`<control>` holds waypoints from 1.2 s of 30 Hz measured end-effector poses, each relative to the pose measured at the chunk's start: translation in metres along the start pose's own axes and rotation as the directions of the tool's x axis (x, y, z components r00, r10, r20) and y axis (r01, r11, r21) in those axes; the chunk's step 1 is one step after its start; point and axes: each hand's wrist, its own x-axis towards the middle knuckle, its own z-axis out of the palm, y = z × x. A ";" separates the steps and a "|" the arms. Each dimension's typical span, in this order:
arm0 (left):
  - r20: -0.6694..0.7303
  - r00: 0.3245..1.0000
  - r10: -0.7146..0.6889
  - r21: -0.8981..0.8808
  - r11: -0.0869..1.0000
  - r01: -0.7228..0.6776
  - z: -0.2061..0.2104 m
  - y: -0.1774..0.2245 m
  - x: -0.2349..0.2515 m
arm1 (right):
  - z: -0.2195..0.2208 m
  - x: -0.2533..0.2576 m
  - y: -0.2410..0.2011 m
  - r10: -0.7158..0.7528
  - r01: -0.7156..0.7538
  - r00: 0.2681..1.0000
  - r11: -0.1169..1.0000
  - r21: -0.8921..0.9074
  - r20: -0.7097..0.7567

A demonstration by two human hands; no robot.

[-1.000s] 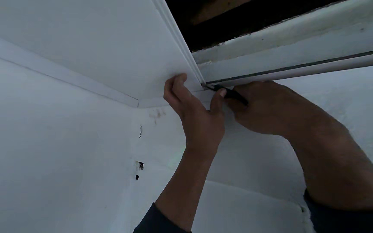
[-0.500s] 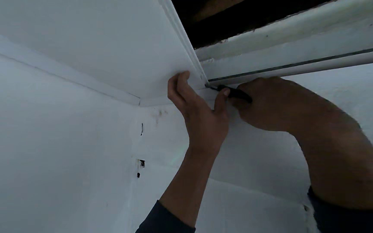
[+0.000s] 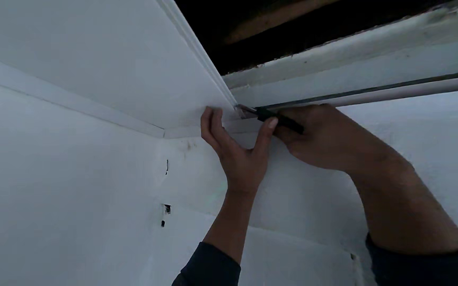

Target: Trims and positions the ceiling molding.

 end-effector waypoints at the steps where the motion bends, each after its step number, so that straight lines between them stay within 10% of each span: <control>1: 0.005 1.000 0.005 0.003 1.000 -0.005 0.000 0.000 0.000 | 0.000 0.000 0.000 -0.011 0.012 1.000 1.000 0.018 -0.011; 15: 0.053 0.999 0.013 0.058 0.998 -0.016 -0.005 -0.001 0.001 | 0.021 -0.044 -0.039 0.327 -0.333 0.937 0.942 -0.033 -0.120; 20: 0.003 1.000 -0.015 0.131 0.991 0.015 -0.006 -0.004 0.002 | 0.029 -0.040 -0.031 0.248 -0.217 0.928 0.966 0.139 -0.278; 29: 0.140 0.947 -0.289 0.320 0.919 0.233 -0.005 0.006 0.002 | -0.005 -0.036 -0.008 0.187 -0.187 0.982 0.973 0.138 0.007; 36: 0.251 0.960 -0.127 0.276 0.960 0.055 -0.006 0.002 -0.003 | -0.015 -0.044 0.010 0.116 -0.116 0.993 0.877 0.466 0.028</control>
